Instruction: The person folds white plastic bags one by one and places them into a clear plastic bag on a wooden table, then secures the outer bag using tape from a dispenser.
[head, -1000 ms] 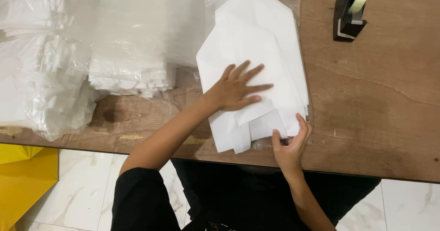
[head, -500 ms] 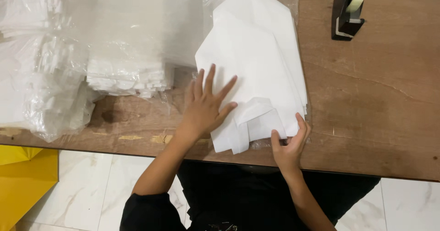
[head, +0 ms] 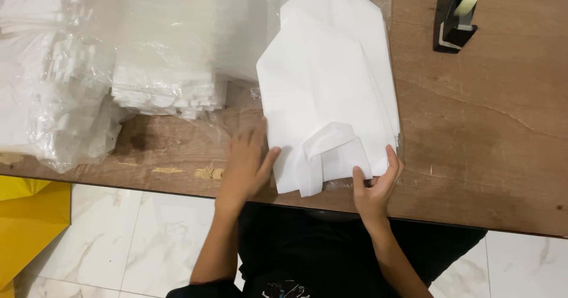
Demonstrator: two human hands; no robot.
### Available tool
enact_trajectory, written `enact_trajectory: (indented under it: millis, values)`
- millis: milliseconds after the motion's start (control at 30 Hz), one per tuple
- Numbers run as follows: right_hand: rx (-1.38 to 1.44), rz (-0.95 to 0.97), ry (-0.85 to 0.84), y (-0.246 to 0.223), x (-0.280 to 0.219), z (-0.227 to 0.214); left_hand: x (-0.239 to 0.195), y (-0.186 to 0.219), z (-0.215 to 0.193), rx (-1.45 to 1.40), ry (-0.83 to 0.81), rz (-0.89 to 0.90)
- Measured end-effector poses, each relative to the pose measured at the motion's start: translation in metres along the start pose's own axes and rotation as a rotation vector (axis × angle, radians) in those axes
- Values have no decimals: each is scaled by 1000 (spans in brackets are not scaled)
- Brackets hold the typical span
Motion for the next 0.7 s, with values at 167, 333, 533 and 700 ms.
enact_trajectory:
  millis: [167,333,533,700]
  values:
    - [41,-15,30,1,-2,-3,-17,28,-6,-177,-48,-70]
    - [56,-55,43,1,-5,-4,-18,40,-25,-271,15,-100]
    - [16,-105,51,5,-6,-5,-17,45,-34,-229,58,-66]
    - [93,-135,94,-5,-10,-8,-22,24,-5,-633,67,-296]
Point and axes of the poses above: each hand's wrist, its own x-axis towards the middle knuckle, its own z-axis out of the palm, y = z × x, the point moved 4 cm from there along x, towards the middle knuckle, and after that the axes turned 10 degrees about x, right-handed, at the moved point
